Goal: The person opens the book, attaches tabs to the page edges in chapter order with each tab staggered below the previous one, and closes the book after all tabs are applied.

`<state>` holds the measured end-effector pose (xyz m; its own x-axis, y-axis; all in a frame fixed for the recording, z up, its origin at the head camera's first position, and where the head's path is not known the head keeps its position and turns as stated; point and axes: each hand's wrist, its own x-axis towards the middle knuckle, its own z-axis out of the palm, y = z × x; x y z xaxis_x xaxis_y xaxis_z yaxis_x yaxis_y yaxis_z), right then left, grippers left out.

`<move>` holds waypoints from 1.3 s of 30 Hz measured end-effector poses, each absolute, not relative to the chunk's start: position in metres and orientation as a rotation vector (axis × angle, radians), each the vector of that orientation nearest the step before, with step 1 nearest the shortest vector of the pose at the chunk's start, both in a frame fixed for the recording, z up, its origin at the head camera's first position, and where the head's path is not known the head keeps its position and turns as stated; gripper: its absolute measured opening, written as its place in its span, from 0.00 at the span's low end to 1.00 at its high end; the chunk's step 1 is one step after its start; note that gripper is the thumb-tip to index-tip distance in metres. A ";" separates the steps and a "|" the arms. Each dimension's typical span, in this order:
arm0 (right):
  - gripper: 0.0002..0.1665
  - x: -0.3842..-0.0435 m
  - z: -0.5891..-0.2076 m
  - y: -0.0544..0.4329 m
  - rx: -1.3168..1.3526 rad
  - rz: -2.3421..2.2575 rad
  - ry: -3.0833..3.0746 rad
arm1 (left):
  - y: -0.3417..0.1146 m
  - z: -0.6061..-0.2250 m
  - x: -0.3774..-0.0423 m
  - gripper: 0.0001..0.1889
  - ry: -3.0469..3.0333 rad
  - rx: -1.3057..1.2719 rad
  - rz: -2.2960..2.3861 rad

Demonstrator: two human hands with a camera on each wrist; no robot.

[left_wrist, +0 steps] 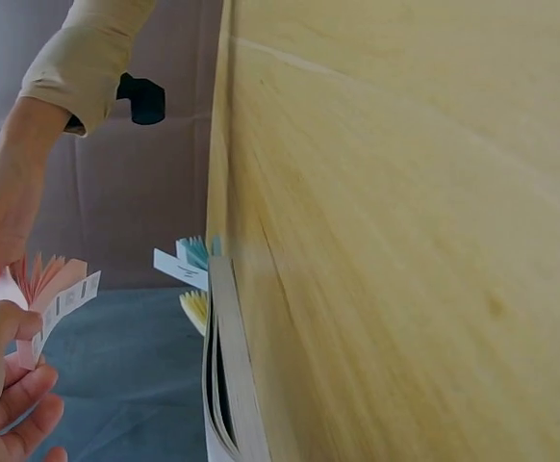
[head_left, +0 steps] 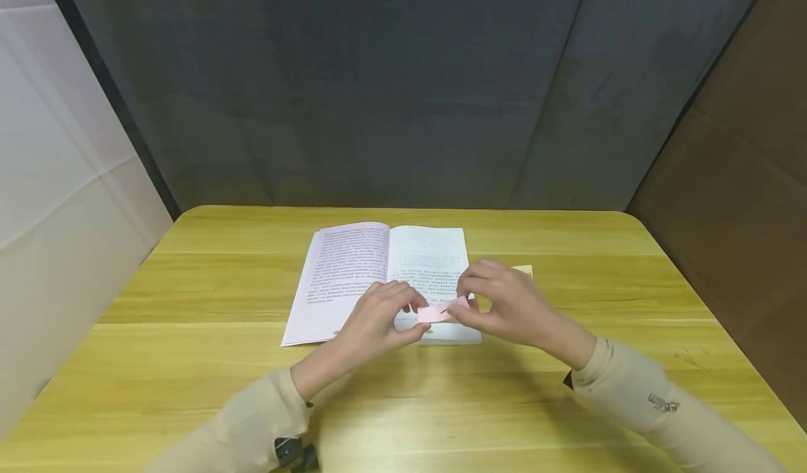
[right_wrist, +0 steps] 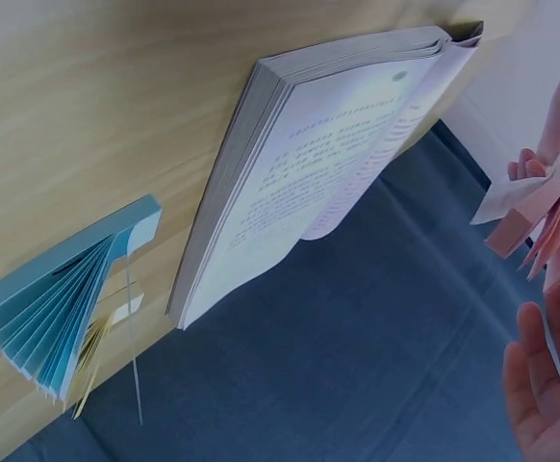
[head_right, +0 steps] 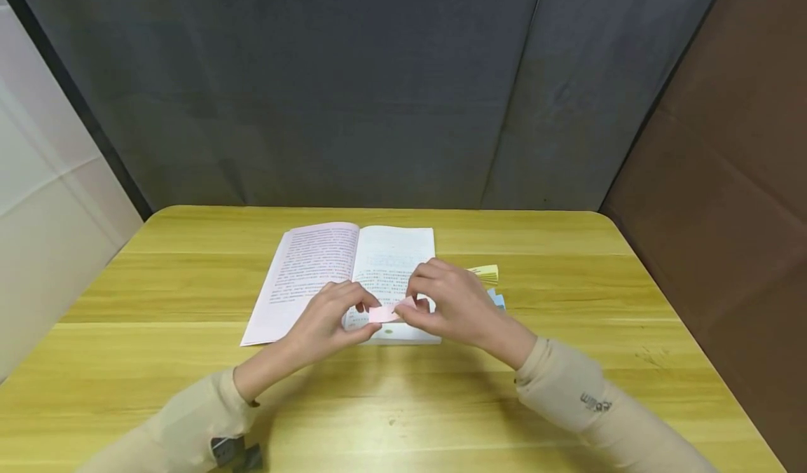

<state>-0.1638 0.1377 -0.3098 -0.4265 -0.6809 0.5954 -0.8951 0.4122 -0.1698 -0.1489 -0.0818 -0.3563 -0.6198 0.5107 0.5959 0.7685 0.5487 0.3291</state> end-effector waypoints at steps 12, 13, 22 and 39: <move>0.10 -0.159 -0.307 0.131 1.296 0.639 -2.312 | -0.082 -0.361 -0.148 0.10 -2.355 -1.045 -0.813; 0.10 -0.158 -0.306 0.131 1.297 0.634 -2.318 | -0.082 -0.361 -0.148 0.09 -2.357 -1.045 -0.811; 0.08 -0.149 -0.304 0.127 1.290 0.547 -2.371 | -0.082 -0.366 -0.147 0.09 -2.372 -1.043 -0.754; 0.09 -0.137 -0.304 0.118 1.375 0.346 -2.196 | -0.080 -0.369 -0.144 0.08 -2.393 -0.994 -0.683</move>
